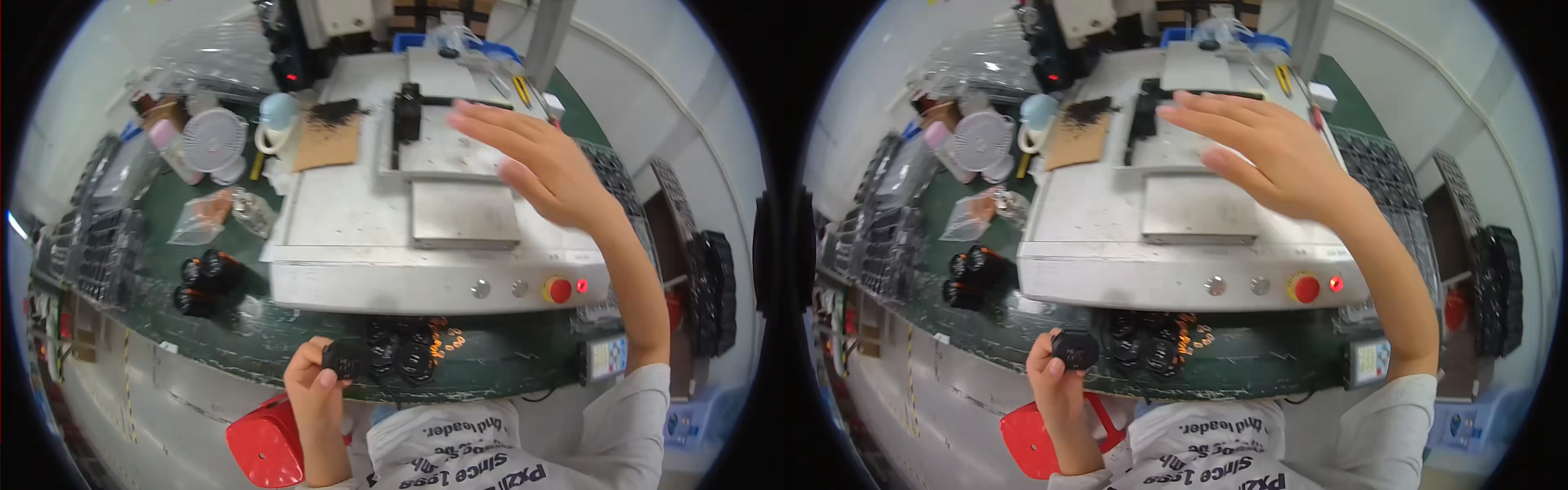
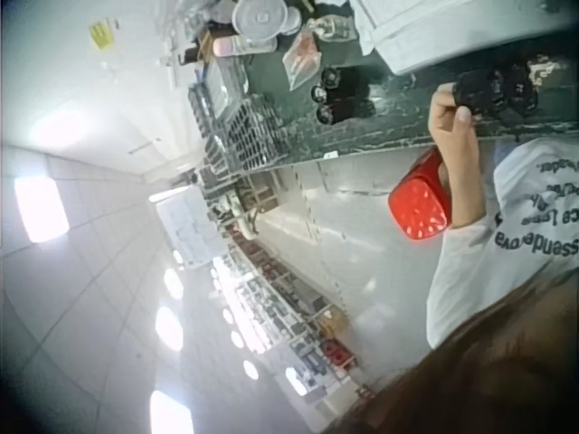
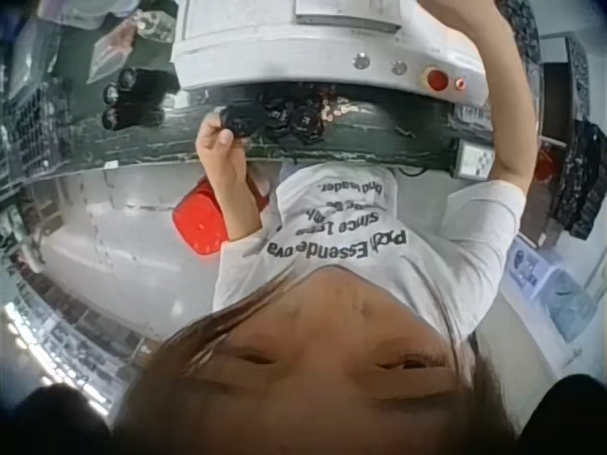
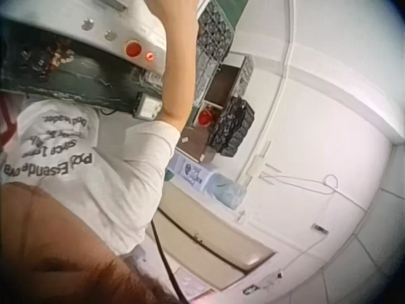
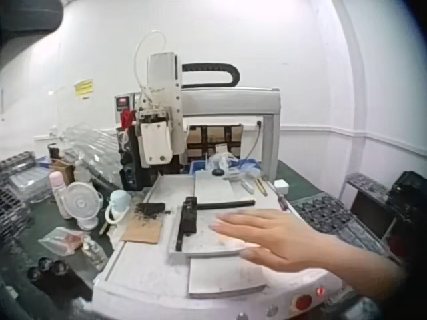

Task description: The recorder is assembling small electronic components, specifically placing copper-coiled parts into a machine for processing and then removing them, eventually recording progress on a tally counter.

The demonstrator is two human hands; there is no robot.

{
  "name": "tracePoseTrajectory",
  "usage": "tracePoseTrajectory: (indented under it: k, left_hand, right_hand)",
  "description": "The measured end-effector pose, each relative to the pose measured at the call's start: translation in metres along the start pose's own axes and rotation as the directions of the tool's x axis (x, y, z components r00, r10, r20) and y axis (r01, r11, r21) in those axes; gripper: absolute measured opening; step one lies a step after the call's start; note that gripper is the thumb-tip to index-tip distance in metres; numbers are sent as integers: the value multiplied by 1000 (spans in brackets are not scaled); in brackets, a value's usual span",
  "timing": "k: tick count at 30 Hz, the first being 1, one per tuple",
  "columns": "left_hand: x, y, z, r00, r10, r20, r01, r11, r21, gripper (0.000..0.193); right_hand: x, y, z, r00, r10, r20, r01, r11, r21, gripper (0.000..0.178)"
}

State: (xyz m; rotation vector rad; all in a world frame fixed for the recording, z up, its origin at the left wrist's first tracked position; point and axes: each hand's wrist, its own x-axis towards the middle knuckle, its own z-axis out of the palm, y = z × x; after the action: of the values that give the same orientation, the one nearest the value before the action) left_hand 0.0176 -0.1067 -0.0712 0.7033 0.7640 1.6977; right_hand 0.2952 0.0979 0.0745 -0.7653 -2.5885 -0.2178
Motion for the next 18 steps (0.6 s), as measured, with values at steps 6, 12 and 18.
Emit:
tracePoseTrajectory:
  k: [6, 12, 18]
  left_hand:
    - [-15, -27, 3, 977, -203, -68, 207, 977, 58, 35]
    - [-15, -52, 12, 959, -276, -66, 278, 960, 15, 36]
    - [-32, -64, 6, 937, -343, -66, 341, 939, -35, 28]
  right_hand:
    - [-170, -53, -6, 849, 442, -290, -426, 897, 118, 37]
    - [-221, -77, 31, 802, 509, -312, -551, 832, -60, 29]
    - [-215, -83, 25, 844, 498, -200, -534, 814, -227, 29]
